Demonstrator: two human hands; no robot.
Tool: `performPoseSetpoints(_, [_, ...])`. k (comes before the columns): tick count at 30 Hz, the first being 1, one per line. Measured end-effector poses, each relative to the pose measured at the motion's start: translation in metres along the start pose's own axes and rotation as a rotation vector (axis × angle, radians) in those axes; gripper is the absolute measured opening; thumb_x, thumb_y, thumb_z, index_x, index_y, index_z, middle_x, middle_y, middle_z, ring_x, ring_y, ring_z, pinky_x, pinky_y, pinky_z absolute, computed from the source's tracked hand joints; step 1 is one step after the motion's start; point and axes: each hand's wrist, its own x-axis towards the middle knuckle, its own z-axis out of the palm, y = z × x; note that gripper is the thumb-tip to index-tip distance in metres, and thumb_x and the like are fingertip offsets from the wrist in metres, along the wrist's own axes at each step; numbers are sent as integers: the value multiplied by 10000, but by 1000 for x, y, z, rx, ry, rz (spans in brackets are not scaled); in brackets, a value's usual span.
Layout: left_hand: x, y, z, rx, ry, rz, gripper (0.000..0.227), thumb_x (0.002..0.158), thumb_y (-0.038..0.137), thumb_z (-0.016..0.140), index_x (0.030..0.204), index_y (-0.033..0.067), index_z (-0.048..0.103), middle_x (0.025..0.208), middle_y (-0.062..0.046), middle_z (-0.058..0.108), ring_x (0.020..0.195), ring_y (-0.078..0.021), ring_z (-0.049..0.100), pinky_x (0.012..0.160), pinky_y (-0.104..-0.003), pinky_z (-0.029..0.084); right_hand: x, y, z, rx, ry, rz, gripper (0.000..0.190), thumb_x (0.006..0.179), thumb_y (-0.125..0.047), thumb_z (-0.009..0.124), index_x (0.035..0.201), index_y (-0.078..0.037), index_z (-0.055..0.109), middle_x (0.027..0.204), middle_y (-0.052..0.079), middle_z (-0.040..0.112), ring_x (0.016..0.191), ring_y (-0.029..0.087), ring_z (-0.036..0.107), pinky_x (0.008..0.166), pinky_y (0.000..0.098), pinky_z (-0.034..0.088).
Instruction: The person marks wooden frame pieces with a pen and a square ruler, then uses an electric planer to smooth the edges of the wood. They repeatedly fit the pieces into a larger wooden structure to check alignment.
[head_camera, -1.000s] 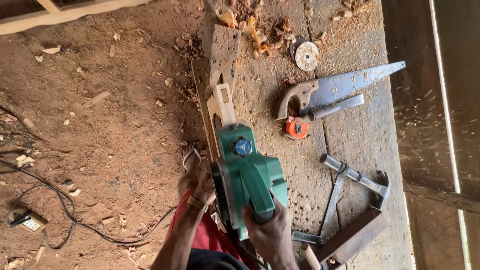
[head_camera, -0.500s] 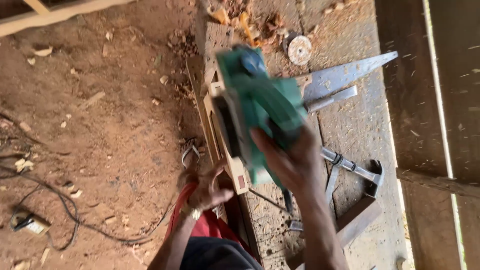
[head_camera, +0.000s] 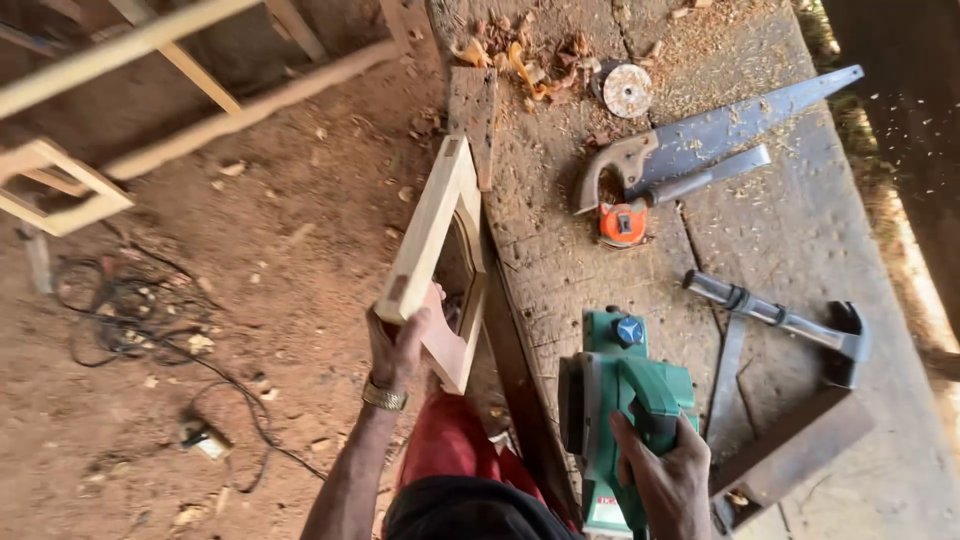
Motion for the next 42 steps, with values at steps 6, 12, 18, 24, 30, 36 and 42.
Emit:
performPoseSetpoints(6, [70, 108, 12, -71, -123, -309, 610, 794, 465, 651, 1196, 15, 561, 955, -125, 689, 815, -219, 748, 602, -369, 691, -8, 17, 2, -40, -45, -1, 269, 847, -200, 793, 911, 40, 692, 521, 58, 599, 429, 141, 513, 408, 300, 372])
performPoseSetpoints(12, [72, 94, 6, 13, -183, -369, 576, 837, 519, 660, 1112, 13, 682, 942, -110, 756, 808, -210, 768, 644, -351, 665, -9, 15, 7, -54, -121, -27, 319, 805, -269, 801, 965, -13, 698, 523, 33, 623, 410, 136, 547, 368, 291, 413])
performPoseSetpoints(18, [20, 115, 59, 59, -399, -615, 566, 621, 214, 814, 1137, 59, 638, 975, -65, 701, 810, -194, 739, 619, -372, 698, -11, 45, -12, -57, -160, -100, 649, 986, -586, 541, 876, 48, 632, 531, 58, 585, 467, 133, 509, 458, 284, 380])
performPoseSetpoints(24, [-33, 73, 105, 255, -295, -291, 706, 653, 102, 845, 1295, 47, 556, 1086, -96, 710, 914, -226, 751, 715, -362, 682, -17, 60, -26, 0, -75, 188, 704, 913, -635, 562, 1199, -25, 766, 578, 135, 638, 459, 203, 530, 453, 324, 410])
performPoseSetpoints(30, [-48, 23, 133, 104, -216, -439, 936, 603, 88, 910, 1384, 28, 398, 1237, -153, 671, 1099, -302, 700, 953, -445, 618, -13, 122, -42, 290, -142, -120, 684, 822, -526, 698, 1236, 19, 681, 829, 144, 767, 492, 177, 644, 451, 290, 503])
performPoseSetpoints(36, [-49, 12, 125, 43, -278, -382, 921, 631, 208, 997, 1347, 65, 435, 1299, -159, 646, 1187, -304, 687, 979, -439, 624, -25, 80, -4, -52, -65, -867, 640, 792, -446, 816, 1222, 12, 692, 1085, 134, 736, 964, 229, 771, 860, 298, 632])
performPoseSetpoints(42, [-42, 0, 115, -40, -326, -560, 731, 703, 90, 886, 1312, 84, 480, 1235, -147, 670, 1064, -275, 747, 921, -399, 637, -7, 139, 11, -332, -166, -204, 596, 639, -145, 908, 1193, -11, 733, 956, 126, 813, 864, 205, 849, 852, 323, 628])
